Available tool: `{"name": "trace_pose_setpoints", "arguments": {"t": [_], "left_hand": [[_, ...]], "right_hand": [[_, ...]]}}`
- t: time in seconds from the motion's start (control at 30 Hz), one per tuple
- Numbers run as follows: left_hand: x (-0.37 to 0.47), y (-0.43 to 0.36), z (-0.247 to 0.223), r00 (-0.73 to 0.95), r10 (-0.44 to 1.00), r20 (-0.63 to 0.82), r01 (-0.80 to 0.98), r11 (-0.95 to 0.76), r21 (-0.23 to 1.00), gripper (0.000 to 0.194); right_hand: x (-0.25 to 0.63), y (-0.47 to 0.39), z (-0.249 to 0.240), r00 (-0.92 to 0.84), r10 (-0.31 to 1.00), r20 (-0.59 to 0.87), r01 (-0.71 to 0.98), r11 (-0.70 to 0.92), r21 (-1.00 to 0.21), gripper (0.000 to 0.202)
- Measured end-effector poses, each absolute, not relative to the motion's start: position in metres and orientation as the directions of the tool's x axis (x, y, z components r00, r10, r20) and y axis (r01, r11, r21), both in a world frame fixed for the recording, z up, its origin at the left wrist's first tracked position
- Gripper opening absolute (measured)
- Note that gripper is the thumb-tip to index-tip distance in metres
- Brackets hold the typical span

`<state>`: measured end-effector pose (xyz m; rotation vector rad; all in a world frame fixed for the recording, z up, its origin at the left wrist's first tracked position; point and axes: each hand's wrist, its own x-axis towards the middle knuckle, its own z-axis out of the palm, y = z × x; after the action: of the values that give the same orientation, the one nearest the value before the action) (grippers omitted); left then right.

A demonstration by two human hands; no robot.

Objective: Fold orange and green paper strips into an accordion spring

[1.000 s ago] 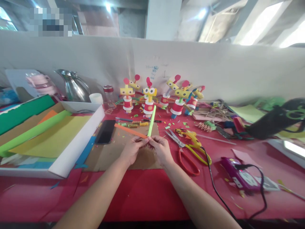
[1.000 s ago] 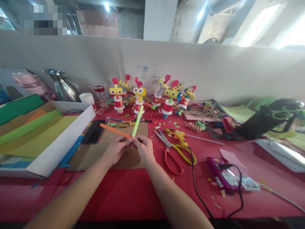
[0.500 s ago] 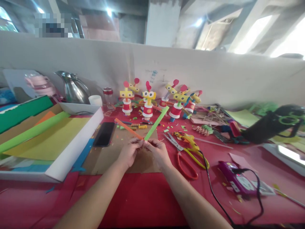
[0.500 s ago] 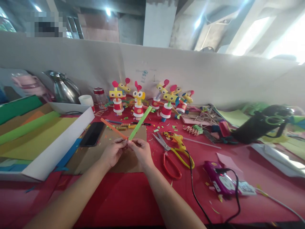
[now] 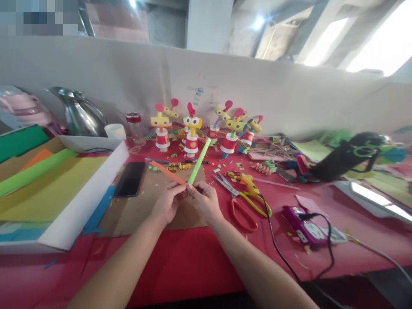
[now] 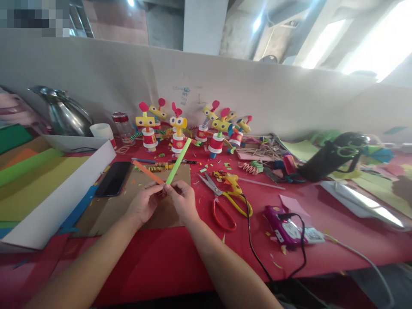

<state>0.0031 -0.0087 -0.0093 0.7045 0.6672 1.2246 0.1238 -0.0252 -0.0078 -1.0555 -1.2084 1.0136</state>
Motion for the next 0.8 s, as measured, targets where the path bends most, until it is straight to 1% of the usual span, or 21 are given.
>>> {"name": "trace_pose_setpoints", "arguments": {"t": [0.1,0.23,0.33,0.47,0.6,0.7,0.8], "left_hand": [[0.0036,-0.0093,-0.008,0.206,0.975,-0.086,-0.596,0.195,0.779,0.009],[0.0029,-0.0095,-0.0066,0.183,0.98,-0.073,-0.554,0.164,0.816,0.008],[0.0019,-0.0082,-0.0077,0.169,0.984,-0.062,-0.534,0.144,0.833,0.009],[0.0014,-0.0069,-0.01,0.173,0.982,-0.079,-0.515,0.158,0.842,0.01],[0.0014,-0.0081,-0.0089,0.171,0.981,-0.095,-0.511,0.171,0.842,0.014],[0.0012,-0.0093,-0.0066,0.178,0.98,-0.093,-0.522,0.175,0.835,0.013],[0.0014,-0.0098,-0.0058,0.198,0.977,-0.082,-0.539,0.178,0.824,0.01]], "right_hand": [[0.1246,-0.0248,-0.0072,0.099,0.978,0.181,-0.058,0.188,-0.981,0.024],[0.1239,-0.0248,-0.0087,0.082,0.984,0.155,-0.092,0.163,-0.982,0.025],[0.1208,-0.0252,-0.0102,0.064,0.988,0.143,-0.152,0.152,-0.977,0.025],[0.1191,-0.0242,-0.012,0.073,0.982,0.173,-0.242,0.186,-0.952,0.035],[0.1203,-0.0218,-0.0153,0.023,0.981,0.192,-0.235,0.192,-0.953,0.027],[0.1204,-0.021,-0.0171,-0.017,0.984,0.179,-0.253,0.169,-0.953,0.027],[0.1202,-0.0216,-0.0163,-0.02,0.979,0.202,-0.247,0.191,-0.95,0.025]]}}
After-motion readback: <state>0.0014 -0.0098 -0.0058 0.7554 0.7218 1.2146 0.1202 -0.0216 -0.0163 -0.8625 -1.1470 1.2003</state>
